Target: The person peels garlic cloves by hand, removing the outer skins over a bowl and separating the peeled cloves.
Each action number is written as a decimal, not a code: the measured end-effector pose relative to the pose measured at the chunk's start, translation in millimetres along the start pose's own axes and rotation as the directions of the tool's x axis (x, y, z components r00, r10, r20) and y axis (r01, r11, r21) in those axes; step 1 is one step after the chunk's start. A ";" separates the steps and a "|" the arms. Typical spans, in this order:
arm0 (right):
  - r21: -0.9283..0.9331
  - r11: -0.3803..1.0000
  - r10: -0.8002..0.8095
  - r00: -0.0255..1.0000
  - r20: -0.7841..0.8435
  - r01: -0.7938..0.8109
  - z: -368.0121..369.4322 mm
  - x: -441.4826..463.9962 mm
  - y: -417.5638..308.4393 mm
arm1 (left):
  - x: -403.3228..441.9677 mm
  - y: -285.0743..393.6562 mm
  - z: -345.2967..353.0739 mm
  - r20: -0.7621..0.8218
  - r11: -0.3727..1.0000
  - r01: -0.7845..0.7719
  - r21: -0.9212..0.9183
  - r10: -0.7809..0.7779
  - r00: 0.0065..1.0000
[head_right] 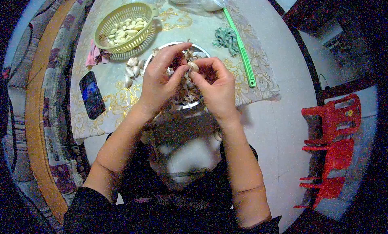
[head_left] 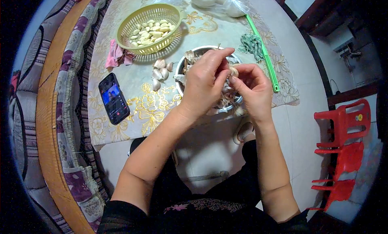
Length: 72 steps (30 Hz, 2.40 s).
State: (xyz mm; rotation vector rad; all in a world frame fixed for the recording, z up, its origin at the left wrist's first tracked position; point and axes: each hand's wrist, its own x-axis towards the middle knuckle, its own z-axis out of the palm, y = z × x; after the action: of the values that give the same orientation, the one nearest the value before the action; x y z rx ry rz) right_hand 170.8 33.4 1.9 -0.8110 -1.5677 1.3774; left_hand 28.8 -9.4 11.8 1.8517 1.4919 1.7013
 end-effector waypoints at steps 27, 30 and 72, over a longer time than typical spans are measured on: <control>0.652 0.685 0.257 0.945 0.202 -0.325 -18.6 7.9 2.0 | -0.4 -8.0 0.5 -0.069 0.990 0.116 -0.075 -0.122 0.990; 0.577 0.748 0.242 0.945 0.222 -0.327 -14.9 7.6 2.4 | 1.2 -5.2 1.0 -0.093 0.995 0.068 -0.078 -0.076 0.993; 0.533 0.788 0.275 0.951 0.145 -0.309 -9.8 6.3 -6.1 | 2.6 -5.3 -3.9 0.058 0.945 0.197 -0.262 -0.188 0.980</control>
State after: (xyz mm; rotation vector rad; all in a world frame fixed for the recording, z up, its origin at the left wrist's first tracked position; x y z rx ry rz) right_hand 177.6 42.1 9.1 -0.6669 -1.0100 1.9740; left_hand 22.4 -6.8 10.7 1.5363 1.3084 1.6763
